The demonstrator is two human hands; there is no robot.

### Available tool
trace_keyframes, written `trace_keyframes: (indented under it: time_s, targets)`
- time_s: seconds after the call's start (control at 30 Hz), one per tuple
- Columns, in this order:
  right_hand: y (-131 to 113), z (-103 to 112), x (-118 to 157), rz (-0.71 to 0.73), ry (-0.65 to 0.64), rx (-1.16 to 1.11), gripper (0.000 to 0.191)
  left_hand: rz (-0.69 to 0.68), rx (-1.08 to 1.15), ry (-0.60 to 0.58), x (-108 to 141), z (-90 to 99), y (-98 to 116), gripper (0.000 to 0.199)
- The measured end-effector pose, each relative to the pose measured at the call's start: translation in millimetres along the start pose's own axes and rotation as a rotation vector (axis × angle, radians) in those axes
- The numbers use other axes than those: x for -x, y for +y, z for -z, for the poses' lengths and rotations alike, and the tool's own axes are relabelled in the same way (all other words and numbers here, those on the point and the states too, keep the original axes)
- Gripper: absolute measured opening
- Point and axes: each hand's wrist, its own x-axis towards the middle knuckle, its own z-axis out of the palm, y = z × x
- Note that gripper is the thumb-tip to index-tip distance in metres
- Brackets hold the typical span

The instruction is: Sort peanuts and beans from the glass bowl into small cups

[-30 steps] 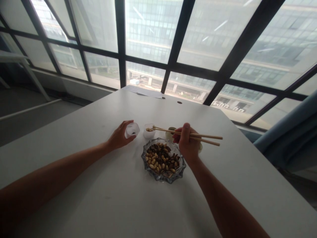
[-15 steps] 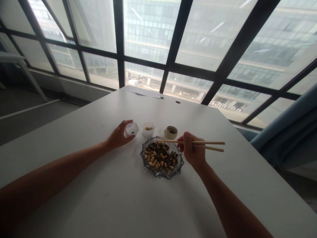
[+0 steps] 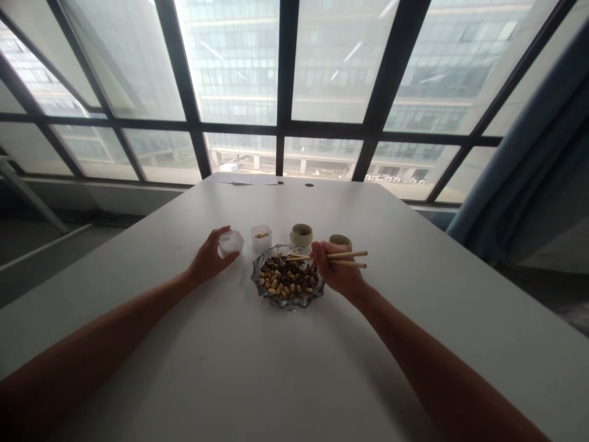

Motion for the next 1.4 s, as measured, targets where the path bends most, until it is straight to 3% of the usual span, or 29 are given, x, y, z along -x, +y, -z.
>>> trace_keyframes:
  time_s: [0.17,0.47,0.63,1.0,1.23,1.4]
  targets:
    - [10.5,5.2,7.2,0.043,0.107,-0.026,0.053,-0.007,0.007,0.007,0.7,-0.5,-3.9,0.067]
    - [38.9,-4.1,25.0,0.035,0.086,-0.074,0.048,0.035,0.084,0.036,3.2,-1.2,-9.2,0.067]
    - [38.9,-7.3,25.6,0.006,0.137,-0.106,0.05,0.005,0.085,0.019,2.5,-2.1,-9.1,0.067]
    - [36.7,-9.6,22.9,-0.023,0.121,-0.2,0.049,0.005,0.069,0.014,-1.0,-3.6,-5.9,0.068]
    - [34.3,-8.2,16.8,-0.143,0.238,-0.284,0.058,-0.049,0.06,0.039,-0.9,-0.7,-4.7,0.065]
    - [34.8,-9.4,16.5,-0.113,0.216,-0.289,0.059,-0.015,0.062,0.013,-1.6,-0.2,-4.3,0.066]
